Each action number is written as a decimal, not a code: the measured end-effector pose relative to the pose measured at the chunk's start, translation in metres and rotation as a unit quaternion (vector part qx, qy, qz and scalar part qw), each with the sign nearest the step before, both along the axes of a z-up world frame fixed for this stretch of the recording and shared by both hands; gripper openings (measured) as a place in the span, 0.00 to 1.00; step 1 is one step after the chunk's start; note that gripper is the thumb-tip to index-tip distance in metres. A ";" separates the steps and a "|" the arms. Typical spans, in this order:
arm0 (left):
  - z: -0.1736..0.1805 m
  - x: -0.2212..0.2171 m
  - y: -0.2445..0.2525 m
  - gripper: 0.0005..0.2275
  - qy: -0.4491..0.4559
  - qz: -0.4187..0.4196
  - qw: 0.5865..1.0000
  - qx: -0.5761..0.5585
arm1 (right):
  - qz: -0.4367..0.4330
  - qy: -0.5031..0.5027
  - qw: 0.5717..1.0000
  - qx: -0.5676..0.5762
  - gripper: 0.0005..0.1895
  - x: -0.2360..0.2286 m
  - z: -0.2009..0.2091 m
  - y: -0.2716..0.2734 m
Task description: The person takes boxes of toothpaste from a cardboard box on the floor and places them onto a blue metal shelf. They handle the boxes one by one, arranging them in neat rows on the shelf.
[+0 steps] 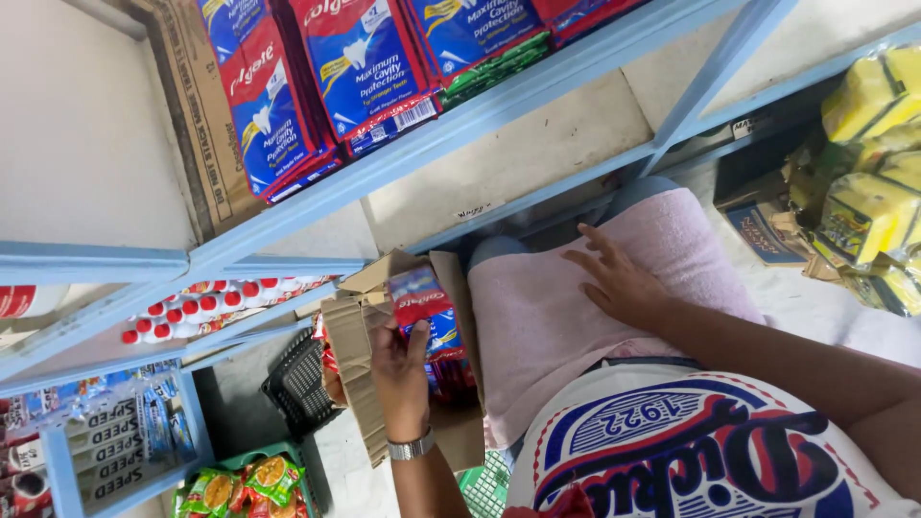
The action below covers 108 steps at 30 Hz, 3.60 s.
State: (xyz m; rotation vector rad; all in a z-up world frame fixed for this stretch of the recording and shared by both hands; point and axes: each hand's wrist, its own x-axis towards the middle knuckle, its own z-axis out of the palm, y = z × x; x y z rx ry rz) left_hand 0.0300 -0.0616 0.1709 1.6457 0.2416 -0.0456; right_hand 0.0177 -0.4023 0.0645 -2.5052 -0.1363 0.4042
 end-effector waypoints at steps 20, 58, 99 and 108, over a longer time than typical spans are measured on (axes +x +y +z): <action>0.120 -0.030 -0.143 0.11 -0.118 -0.335 0.928 0.115 | -0.095 0.379 0.627 0.674 0.32 0.007 0.093 0.003; 0.018 0.040 -0.178 0.19 -0.323 -0.242 0.896 0.188 | -0.044 -0.102 0.664 0.739 0.30 -0.039 0.202 -0.137; 0.045 0.004 -0.165 0.08 -0.225 -0.235 0.940 0.099 | -0.019 -0.014 0.955 0.297 0.13 -0.004 0.183 -0.058; -0.015 0.017 -0.167 0.31 -0.110 -0.351 0.928 0.059 | -0.166 -0.116 0.929 0.311 0.11 -0.002 0.185 -0.079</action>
